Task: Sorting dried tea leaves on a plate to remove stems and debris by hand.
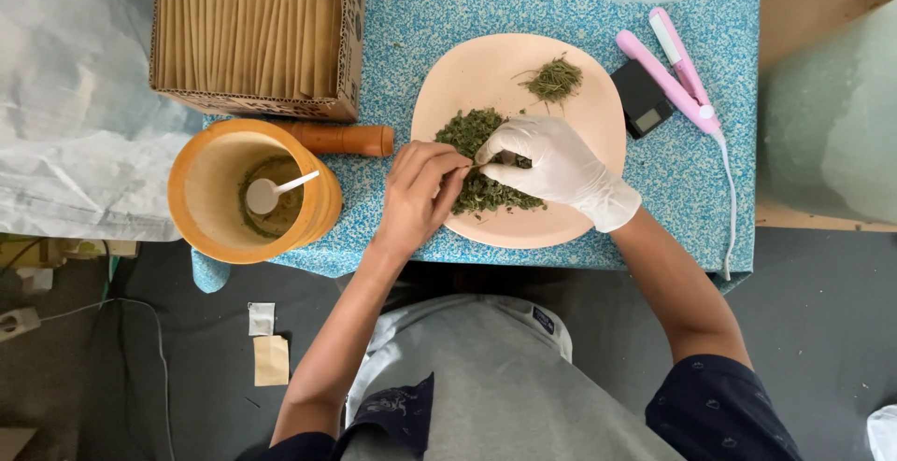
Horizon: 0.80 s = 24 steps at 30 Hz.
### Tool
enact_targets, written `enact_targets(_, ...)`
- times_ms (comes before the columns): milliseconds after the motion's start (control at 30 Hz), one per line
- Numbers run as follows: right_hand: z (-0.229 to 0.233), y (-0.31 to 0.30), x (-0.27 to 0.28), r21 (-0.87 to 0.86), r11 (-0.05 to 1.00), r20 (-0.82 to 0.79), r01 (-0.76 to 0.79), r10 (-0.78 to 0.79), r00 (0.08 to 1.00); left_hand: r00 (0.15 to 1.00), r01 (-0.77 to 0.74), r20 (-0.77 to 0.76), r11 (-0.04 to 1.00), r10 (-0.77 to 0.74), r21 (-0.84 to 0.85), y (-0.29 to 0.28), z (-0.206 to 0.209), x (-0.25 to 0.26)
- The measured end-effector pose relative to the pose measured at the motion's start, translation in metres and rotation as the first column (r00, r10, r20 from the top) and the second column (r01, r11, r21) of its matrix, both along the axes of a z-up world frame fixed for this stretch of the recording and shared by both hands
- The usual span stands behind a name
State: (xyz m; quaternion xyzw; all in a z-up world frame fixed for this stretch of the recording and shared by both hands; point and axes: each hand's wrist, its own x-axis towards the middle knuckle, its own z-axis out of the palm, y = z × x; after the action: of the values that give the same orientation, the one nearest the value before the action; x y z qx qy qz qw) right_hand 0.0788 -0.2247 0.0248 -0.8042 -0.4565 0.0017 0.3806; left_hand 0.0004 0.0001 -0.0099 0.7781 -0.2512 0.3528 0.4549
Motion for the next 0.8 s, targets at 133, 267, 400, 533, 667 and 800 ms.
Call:
enact_targets(133, 0.006, -0.001, -0.001, -0.055, 0.998, 0.006, 0.002, -0.002, 1.0, 1.0, -0.013, 0.016, 1.0, 0.013, 0.001, 0.002, -0.004, -0.001)
enact_targets(267, 0.008, 0.0, 0.002, -0.098, 0.995, 0.054, 0.004, 0.001, 0.999, 0.999, -0.04, 0.017, 0.999, 0.041, -0.003, 0.004, -0.017, 0.001)
enact_targets(400, 0.028, 0.003, 0.0, -0.164, 0.986, 0.133, -0.01, 0.032, 0.991, 0.998, -0.061, -0.007, 0.998, 0.061, -0.018, 0.003, -0.019, 0.0)
enact_targets(533, 0.012, -0.001, 0.002, 0.007, 1.0, 0.202, 0.018, -0.019, 0.979, 0.997, -0.071, -0.002, 0.997, 0.071, -0.007, 0.003, -0.003, -0.003)
enact_targets(667, -0.005, 0.001, -0.001, 0.113, 0.994, 0.251, 0.0, -0.028, 0.968, 0.999, -0.03, 0.019, 1.0, 0.03, 0.002, 0.0, 0.001, -0.004)
enact_targets(800, -0.03, 0.002, 0.004, 0.128, 0.992, 0.353, 0.002, -0.048, 0.934, 1.0, -0.008, 0.028, 1.0, 0.007, 0.028, 0.001, 0.006, -0.006)
